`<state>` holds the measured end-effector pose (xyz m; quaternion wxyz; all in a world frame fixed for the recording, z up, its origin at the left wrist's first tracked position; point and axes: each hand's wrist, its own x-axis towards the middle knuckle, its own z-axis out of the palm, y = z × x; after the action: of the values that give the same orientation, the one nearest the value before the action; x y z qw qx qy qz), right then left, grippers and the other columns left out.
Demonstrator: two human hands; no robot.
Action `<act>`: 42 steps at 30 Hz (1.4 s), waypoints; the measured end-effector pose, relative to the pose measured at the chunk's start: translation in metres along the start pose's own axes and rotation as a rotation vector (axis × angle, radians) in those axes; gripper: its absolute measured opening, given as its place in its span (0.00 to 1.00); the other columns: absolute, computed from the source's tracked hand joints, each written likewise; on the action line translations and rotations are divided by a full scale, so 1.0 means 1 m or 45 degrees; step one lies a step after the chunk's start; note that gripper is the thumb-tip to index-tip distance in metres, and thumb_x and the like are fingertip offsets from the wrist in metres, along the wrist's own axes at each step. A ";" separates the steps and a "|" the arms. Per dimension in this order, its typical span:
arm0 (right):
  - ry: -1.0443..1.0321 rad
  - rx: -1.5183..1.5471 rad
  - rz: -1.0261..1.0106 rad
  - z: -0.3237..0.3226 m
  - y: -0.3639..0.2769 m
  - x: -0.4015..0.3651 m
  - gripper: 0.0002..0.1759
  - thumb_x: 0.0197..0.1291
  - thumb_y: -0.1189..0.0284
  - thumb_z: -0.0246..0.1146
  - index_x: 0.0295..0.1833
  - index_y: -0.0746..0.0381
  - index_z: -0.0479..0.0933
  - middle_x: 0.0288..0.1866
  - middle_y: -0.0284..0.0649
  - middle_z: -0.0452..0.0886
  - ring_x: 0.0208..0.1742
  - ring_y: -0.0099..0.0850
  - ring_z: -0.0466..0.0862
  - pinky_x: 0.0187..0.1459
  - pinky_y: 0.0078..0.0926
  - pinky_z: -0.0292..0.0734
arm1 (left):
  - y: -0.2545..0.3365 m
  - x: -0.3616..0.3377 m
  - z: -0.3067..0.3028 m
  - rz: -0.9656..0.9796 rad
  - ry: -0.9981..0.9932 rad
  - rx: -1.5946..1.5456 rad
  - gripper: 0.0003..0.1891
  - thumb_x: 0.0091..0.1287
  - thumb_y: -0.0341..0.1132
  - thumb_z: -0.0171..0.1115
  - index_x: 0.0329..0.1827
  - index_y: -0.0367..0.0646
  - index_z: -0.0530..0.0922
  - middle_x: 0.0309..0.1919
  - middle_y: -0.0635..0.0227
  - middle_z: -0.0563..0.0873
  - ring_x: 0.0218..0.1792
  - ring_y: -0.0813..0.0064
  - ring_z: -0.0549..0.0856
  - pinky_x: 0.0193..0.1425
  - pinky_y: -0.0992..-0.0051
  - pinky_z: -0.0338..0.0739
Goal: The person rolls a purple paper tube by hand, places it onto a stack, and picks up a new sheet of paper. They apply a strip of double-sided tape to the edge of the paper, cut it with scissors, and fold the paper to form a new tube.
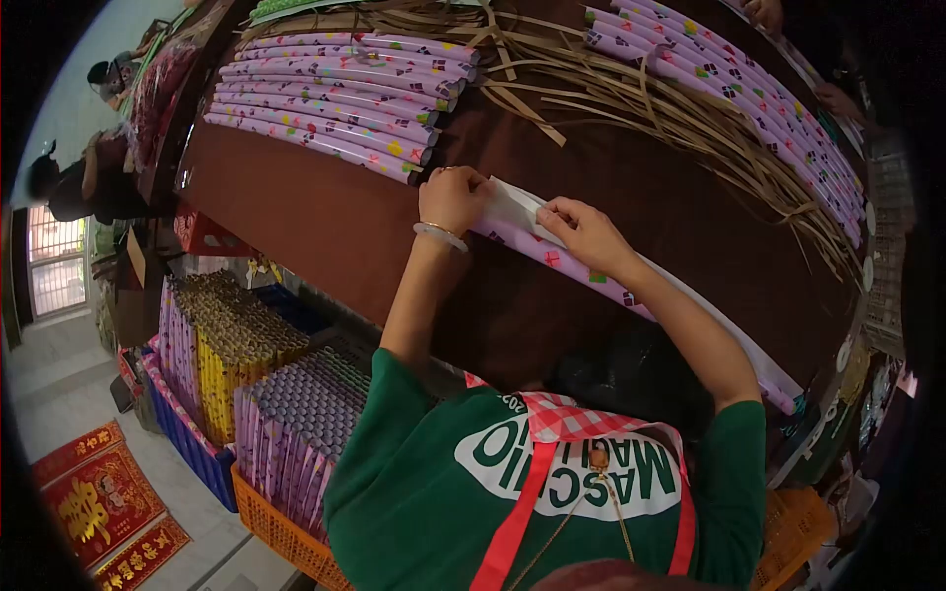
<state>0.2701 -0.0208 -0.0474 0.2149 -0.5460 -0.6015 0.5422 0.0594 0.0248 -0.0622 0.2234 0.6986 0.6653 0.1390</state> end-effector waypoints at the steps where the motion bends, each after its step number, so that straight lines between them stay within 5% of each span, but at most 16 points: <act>1: 0.000 -0.021 0.007 -0.001 -0.002 -0.001 0.18 0.62 0.58 0.57 0.45 0.63 0.77 0.29 0.35 0.77 0.30 0.22 0.74 0.36 0.22 0.71 | 0.000 0.000 0.000 0.000 0.017 0.003 0.09 0.51 0.41 0.64 0.27 0.47 0.84 0.26 0.64 0.84 0.37 0.59 0.81 0.42 0.62 0.75; 18: 0.024 -0.069 -0.030 -0.002 0.001 0.001 0.18 0.62 0.58 0.58 0.45 0.63 0.77 0.29 0.36 0.77 0.30 0.22 0.74 0.36 0.23 0.72 | 0.014 0.003 -0.004 -0.118 -0.053 0.105 0.09 0.51 0.41 0.64 0.26 0.45 0.83 0.29 0.62 0.85 0.40 0.59 0.81 0.43 0.61 0.75; 20: 0.018 0.000 0.028 -0.002 -0.003 0.000 0.20 0.60 0.56 0.57 0.42 0.64 0.77 0.30 0.43 0.77 0.33 0.34 0.77 0.38 0.30 0.71 | 0.014 0.002 -0.004 -0.110 -0.035 0.136 0.09 0.51 0.41 0.64 0.27 0.45 0.83 0.30 0.62 0.84 0.40 0.59 0.81 0.43 0.61 0.75; 23: 0.016 -0.045 0.010 -0.002 -0.001 0.002 0.18 0.62 0.59 0.58 0.45 0.63 0.77 0.28 0.36 0.77 0.29 0.22 0.74 0.35 0.23 0.71 | 0.014 0.001 -0.004 -0.098 -0.027 0.154 0.08 0.52 0.40 0.63 0.28 0.45 0.83 0.30 0.62 0.84 0.40 0.59 0.81 0.43 0.61 0.75; 42: 0.045 -0.006 0.028 -0.002 -0.002 0.002 0.18 0.62 0.57 0.57 0.44 0.62 0.77 0.26 0.36 0.76 0.27 0.23 0.72 0.34 0.23 0.70 | 0.015 0.009 0.004 -0.076 0.032 0.315 0.08 0.49 0.38 0.60 0.28 0.47 0.84 0.31 0.62 0.85 0.41 0.60 0.82 0.41 0.60 0.76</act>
<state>0.2702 -0.0178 -0.0457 0.2184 -0.5626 -0.5927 0.5334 0.0755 0.0334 -0.0592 0.1313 0.6990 0.7006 0.0580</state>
